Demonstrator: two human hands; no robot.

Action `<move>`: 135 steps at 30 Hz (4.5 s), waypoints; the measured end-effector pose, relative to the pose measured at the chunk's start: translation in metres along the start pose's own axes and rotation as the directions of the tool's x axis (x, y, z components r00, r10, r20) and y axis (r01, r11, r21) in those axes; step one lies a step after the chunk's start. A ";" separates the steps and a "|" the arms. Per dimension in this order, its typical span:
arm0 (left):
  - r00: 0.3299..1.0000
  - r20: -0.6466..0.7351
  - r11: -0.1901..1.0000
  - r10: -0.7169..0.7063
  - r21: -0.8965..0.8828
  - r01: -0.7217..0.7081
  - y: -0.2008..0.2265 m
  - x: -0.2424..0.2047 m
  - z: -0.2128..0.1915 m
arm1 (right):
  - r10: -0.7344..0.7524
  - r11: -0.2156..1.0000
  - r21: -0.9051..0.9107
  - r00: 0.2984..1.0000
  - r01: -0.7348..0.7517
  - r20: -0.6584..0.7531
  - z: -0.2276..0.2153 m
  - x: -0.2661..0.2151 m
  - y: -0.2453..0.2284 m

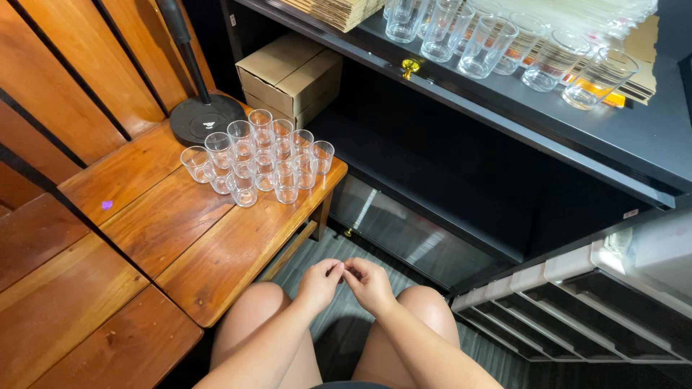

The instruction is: The person sits on the floor and unpacks small clear glasses from a cardboard box. They then pick up the glasses one by one and place them onto a nearby shelf, arranging them in rows.

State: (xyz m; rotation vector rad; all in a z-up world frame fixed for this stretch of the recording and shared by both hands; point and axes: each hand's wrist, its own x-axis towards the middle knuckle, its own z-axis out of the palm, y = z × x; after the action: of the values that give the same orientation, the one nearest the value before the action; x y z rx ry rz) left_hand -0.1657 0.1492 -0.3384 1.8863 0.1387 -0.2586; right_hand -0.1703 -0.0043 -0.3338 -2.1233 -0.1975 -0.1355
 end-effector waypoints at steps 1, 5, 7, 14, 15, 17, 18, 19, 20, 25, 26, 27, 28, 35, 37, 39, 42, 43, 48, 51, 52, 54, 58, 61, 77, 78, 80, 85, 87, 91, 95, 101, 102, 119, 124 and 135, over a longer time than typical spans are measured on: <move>1.000 0.005 1.000 0.001 0.000 -0.001 0.000 0.000 0.000 | -0.006 1.000 -0.005 1.000 0.006 -0.005 0.000 0.000 0.000; 1.000 0.023 1.000 -0.006 0.015 0.006 0.003 -0.002 -0.003 | -0.001 1.000 -0.015 1.000 0.001 -0.004 0.000 -0.002 -0.001; 1.000 0.023 0.999 -0.012 0.031 0.011 0.000 0.001 -0.002 | -0.002 1.000 -0.012 1.000 0.002 -0.010 -0.001 -0.002 -0.003; 0.999 0.017 0.996 -0.044 0.075 0.043 -0.004 0.000 0.000 | -0.027 0.999 -0.041 0.999 0.026 -0.021 0.001 -0.004 0.001; 0.999 0.018 0.996 -0.045 0.074 0.044 -0.005 0.001 0.000 | -0.026 0.999 -0.041 0.999 0.025 -0.021 0.002 -0.004 0.002; 0.999 0.016 0.995 -0.042 0.086 0.041 -0.006 0.003 0.000 | -0.040 0.997 -0.067 0.999 0.039 -0.013 0.003 -0.003 0.004; 0.999 0.016 0.996 -0.042 0.085 0.040 -0.005 0.002 0.000 | -0.040 0.997 -0.067 0.999 0.040 -0.013 0.004 -0.003 0.004; 0.999 0.017 0.995 -0.046 0.091 0.044 -0.004 0.001 0.000 | -0.032 0.996 -0.079 0.999 0.031 -0.010 0.004 -0.003 0.004; 0.999 0.018 0.994 -0.050 0.098 0.048 -0.004 0.000 0.000 | -0.022 0.996 -0.091 1.000 0.021 -0.008 0.004 -0.004 0.004; 0.997 0.049 0.992 -0.055 0.119 0.049 0.001 -0.004 -0.004 | 0.001 0.994 -0.110 1.000 -0.001 0.003 0.006 -0.002 0.012; 0.997 0.058 0.991 -0.060 0.127 0.052 0.001 -0.004 -0.005 | 0.005 0.994 -0.109 1.000 -0.005 0.003 0.007 -0.002 0.013; 0.996 0.058 0.991 -0.060 0.127 0.053 0.003 -0.005 -0.006 | 0.006 0.994 -0.109 1.000 -0.006 0.003 0.006 -0.003 0.010; 0.996 0.065 0.989 -0.062 0.142 0.053 0.005 -0.007 -0.006 | 0.010 0.993 -0.114 1.000 -0.009 0.005 0.005 -0.003 0.008; 0.996 0.080 0.987 -0.045 0.158 0.032 -0.001 -0.003 -0.006 | 0.038 0.997 -0.062 0.999 -0.039 -0.010 0.008 -0.004 0.006; 0.996 0.083 0.987 -0.039 0.160 0.025 -0.002 -0.001 -0.005 | 0.038 0.998 -0.056 0.999 -0.038 -0.011 0.009 -0.004 0.005; 0.996 0.086 0.987 -0.032 0.162 0.018 -0.002 -0.002 -0.007 | 0.037 0.998 -0.052 0.999 -0.037 -0.012 0.010 -0.004 0.004; 0.996 0.088 0.984 -0.025 0.177 0.009 0.002 -0.003 -0.010 | 0.039 0.999 -0.026 0.999 -0.039 -0.015 0.010 -0.002 0.000; 0.997 0.074 0.987 -0.018 0.159 0.006 0.001 -0.001 -0.010 | 0.033 0.999 -0.001 0.999 -0.033 -0.021 0.011 -0.001 -0.003; 0.995 -0.075 0.990 0.061 0.130 -0.051 0.003 0.004 -0.017 | -0.017 0.998 0.055 0.999 0.020 -0.046 0.016 0.024 -0.020; 0.954 -0.207 0.976 0.216 0.034 -0.214 0.015 0.002 -0.038 | -0.056 0.994 0.086 0.996 0.061 -0.065 0.023 0.039 -0.046; 0.922 -0.264 0.959 0.282 0.038 -0.282 0.017 0.001 -0.047 | -0.082 0.988 0.127 0.994 0.091 -0.071 0.026 0.044 -0.054; 0.883 -0.322 0.938 0.341 0.046 -0.345 0.023 0.002 -0.069 | -0.107 0.978 0.169 0.991 0.119 -0.074 0.036 0.054 -0.069; 0.786 -0.450 0.890 0.423 0.041 -0.455 0.020 0.018 -0.118 | -0.098 0.972 0.207 0.994 0.108 -0.057 0.065 0.075 -0.091; 0.674 -0.603 0.877 0.426 0.092 -0.471 0.005 0.041 -0.159 | -0.053 0.949 0.310 0.998 0.059 -0.026 0.084 0.087 -0.114; 0.797 -0.585 0.908 0.151 -0.237 -0.346 -0.017 0.085 -0.197 | 0.112 0.913 0.391 0.993 -0.121 0.046 0.155 0.135 -0.152; 0.797 -0.584 0.908 0.152 -0.237 -0.346 -0.013 0.081 -0.198 | 0.112 0.912 0.391 0.993 -0.121 0.045 0.158 0.138 -0.147; 0.811 -0.569 0.914 0.137 -0.244 -0.325 -0.004 0.074 -0.200 | 0.103 0.922 0.371 0.994 -0.110 0.038 0.162 0.142 -0.138; 0.776 -0.617 0.936 0.130 -0.182 -0.301 -0.016 0.082 -0.192 | 0.096 0.932 0.349 0.995 -0.097 0.020 0.165 0.140 -0.138; 0.767 -0.628 0.942 0.135 -0.160 -0.296 -0.017 0.079 -0.187 | 0.105 0.930 0.354 0.994 -0.103 0.014 0.164 0.138 -0.140; 0.739 -0.662 0.936 0.127 -0.166 -0.310 -0.017 0.068 -0.175 | 0.097 0.919 0.387 0.995 -0.077 -0.032 0.160 0.127 -0.148; 0.670 -0.720 0.888 0.181 -0.173 -0.426 -0.013 0.054 -0.159 | 0.076 0.902 0.430 0.995 -0.042 -0.062 0.156 0.119 -0.144; 0.607 -0.744 0.878 0.281 -0.056 -0.475 0.013 0.026 -0.139 | 0.053 0.886 0.463 0.988 0.018 -0.142 0.126 0.099 -0.154; 0.611 -0.737 0.875 0.288 -0.057 -0.481 0.019 0.022 -0.134 | 0.056 0.887 0.461 0.987 0.022 -0.154 0.116 0.096 -0.156; 0.447 -0.383 0.538 0.809 0.175 -0.824 0.220 -0.036 -0.014 | -0.142 0.907 0.254 0.812 0.336 -0.567 -0.142 0.062 -0.154; 0.430 -0.274 0.471 0.861 0.105 -0.876 0.273 -0.035 0.034 | -0.177 0.905 0.197 0.753 0.378 -0.634 -0.222 0.056 -0.144; 0.347 -0.064 0.350 0.936 0.042 -0.936 0.377 -0.003 0.130 | -0.203 0.953 0.004 0.652 0.302 -0.731 -0.369 0.049 -0.139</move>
State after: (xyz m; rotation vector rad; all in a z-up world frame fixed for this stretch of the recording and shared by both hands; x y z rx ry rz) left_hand -0.0984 -0.0959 -0.0314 1.6649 -0.9261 0.6422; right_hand -0.1561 -0.2400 -0.0143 -1.7442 -0.0215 -1.0929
